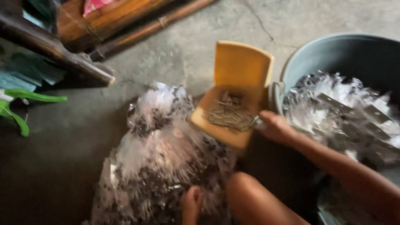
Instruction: Stapling paper labels onto small plastic bags containing dark food items.
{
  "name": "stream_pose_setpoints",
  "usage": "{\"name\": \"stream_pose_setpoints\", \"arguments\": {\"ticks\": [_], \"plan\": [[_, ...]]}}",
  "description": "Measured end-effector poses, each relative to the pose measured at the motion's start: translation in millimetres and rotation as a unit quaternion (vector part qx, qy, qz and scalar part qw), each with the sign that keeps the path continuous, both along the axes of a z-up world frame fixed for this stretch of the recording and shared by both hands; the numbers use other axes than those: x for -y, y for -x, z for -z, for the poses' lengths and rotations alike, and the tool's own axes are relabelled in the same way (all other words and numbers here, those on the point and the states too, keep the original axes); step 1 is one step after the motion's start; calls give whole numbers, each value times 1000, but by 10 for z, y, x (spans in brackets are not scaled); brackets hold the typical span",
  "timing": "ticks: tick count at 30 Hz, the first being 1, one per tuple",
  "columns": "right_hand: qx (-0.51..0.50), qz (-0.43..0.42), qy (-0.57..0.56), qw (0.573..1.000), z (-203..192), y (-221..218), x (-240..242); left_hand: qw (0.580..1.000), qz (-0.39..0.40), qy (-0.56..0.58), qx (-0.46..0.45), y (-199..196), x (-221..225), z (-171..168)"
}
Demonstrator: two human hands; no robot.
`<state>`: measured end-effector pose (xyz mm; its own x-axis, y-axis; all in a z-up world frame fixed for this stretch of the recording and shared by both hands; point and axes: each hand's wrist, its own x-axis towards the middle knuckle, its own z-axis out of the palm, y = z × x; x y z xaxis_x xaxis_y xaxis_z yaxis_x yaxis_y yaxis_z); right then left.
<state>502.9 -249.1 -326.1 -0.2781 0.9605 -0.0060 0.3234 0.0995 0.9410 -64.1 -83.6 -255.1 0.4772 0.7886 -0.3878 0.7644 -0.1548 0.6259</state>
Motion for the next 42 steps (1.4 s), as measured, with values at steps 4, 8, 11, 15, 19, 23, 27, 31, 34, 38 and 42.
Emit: {"name": "stream_pose_setpoints", "arguments": {"ticks": [4, 8, 11, 15, 19, 23, 27, 31, 34, 38, 42], "plan": [[-619, 76, -19, 782, -1070, 1075, -1260, 986, -106, 120, -50, 292, -239, 524], [-683, 185, 66, 703, -1127, 1398, -1986, 985, -116, 108, 72, 208, -163, 659], [-645, 226, 60, 727, -705, 1284, -2241, 982, -120, 144, -18, -3, -242, 170], [-650, 144, 99, 740, -458, 1064, -2242, 974, -152, 160, 52, -54, -206, -238], [-613, 66, 81, 783, -399, 868, -2344, 960, -185, 158, 140, -22, -192, -246], [-768, 93, -120, 623, -1315, 1220, -2357, 957, -172, 79, 222, -215, -404, -723], [-820, 131, -153, 536, -2617, 1960, -2472, 941, -69, -165, 288, -794, -758, -1759], [-979, 146, -50, 133, -3425, 2794, -2587, 878, 10, -337, 339, -1048, -1074, -2555], [-990, 75, -20, 121, -3536, 3044, -2657, 917, 9, -278, 287, -885, -1295, -2705], [-964, -33, -69, 254, -3544, 3109, -2724, 957, 37, -205, 202, -634, -1438, -2928], [-958, 1, -41, 283, -3576, 3078, -2715, 962, 18, -114, 248, -581, -1515, -2943]]}}
